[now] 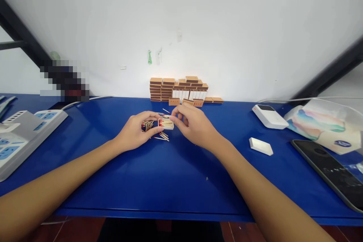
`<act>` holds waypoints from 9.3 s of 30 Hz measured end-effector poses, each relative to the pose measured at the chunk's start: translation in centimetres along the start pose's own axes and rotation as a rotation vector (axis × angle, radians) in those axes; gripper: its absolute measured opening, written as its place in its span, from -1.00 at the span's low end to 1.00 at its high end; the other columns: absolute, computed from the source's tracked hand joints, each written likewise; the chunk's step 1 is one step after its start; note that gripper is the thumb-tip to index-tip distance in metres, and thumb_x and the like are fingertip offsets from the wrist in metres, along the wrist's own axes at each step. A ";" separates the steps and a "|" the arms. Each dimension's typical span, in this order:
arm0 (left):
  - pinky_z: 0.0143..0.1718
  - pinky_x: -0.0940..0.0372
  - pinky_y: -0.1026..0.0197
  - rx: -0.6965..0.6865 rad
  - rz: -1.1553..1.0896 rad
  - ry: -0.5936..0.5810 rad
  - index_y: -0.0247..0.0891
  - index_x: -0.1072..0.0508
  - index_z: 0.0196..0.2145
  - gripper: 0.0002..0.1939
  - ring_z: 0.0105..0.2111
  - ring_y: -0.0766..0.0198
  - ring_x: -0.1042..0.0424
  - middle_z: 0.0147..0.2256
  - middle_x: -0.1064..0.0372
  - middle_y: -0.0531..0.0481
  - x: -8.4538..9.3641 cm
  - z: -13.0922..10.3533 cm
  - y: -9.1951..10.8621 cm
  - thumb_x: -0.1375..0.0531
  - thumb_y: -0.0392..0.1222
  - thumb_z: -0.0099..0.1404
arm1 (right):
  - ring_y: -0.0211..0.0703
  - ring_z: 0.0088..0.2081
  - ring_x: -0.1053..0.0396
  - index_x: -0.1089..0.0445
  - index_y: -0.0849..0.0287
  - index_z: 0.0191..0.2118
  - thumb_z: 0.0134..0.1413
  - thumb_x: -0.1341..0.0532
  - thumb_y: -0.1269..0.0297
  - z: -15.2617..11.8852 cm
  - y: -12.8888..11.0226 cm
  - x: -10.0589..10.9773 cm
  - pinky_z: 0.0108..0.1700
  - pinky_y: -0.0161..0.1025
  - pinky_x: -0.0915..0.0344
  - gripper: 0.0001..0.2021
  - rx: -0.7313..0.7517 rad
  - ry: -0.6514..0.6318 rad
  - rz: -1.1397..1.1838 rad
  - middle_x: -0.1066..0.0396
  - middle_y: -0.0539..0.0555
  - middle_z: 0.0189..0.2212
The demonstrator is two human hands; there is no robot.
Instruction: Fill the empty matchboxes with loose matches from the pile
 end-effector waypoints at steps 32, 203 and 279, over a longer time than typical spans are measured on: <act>0.01 -0.46 0.01 -0.060 0.069 0.032 -0.16 -0.50 -0.01 -0.66 -0.04 0.08 -0.58 -0.03 -0.60 -0.06 0.2 -0.1 0.3 -0.44 -0.10 0.32 | -0.09 -0.31 -0.38 -0.38 0.11 -0.19 0.31 -0.27 0.18 -0.3 0.7 0.0 -0.26 -0.13 -0.24 -0.87 -0.095 -0.078 -0.192 -0.45 0.09 -0.27; -0.13 -0.49 0.18 0.188 -0.397 0.091 -0.23 -0.50 -0.07 -0.66 -0.18 0.17 -0.64 -0.14 -0.64 -0.07 0.6 0.3 -1.1 -0.43 -0.05 0.29 | -0.16 -0.30 -0.45 -0.41 0.14 0.17 0.27 -0.37 0.09 0.4 1.5 -1.0 -0.25 -0.13 -0.47 -0.56 -0.310 -0.115 0.737 -0.53 0.10 -0.21; 0.01 -0.44 0.02 -0.017 -0.092 -0.028 -0.11 -0.58 0.02 -0.64 -0.09 0.09 -0.59 -0.09 -0.63 -0.07 0.4 0.1 0.8 -0.44 -0.02 0.31 | -0.16 -0.34 -0.35 -0.56 0.08 -0.16 0.35 -0.27 0.10 0.4 -0.2 -0.4 -0.31 -0.16 -0.28 -0.81 -0.072 0.013 0.190 -0.53 0.06 -0.28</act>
Point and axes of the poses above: each hand's wrist, its own z-axis towards the middle knuckle, its own x-axis out of the back of the hand, y = z × x, the point moved 6 cm from there along z, towards the middle knuckle
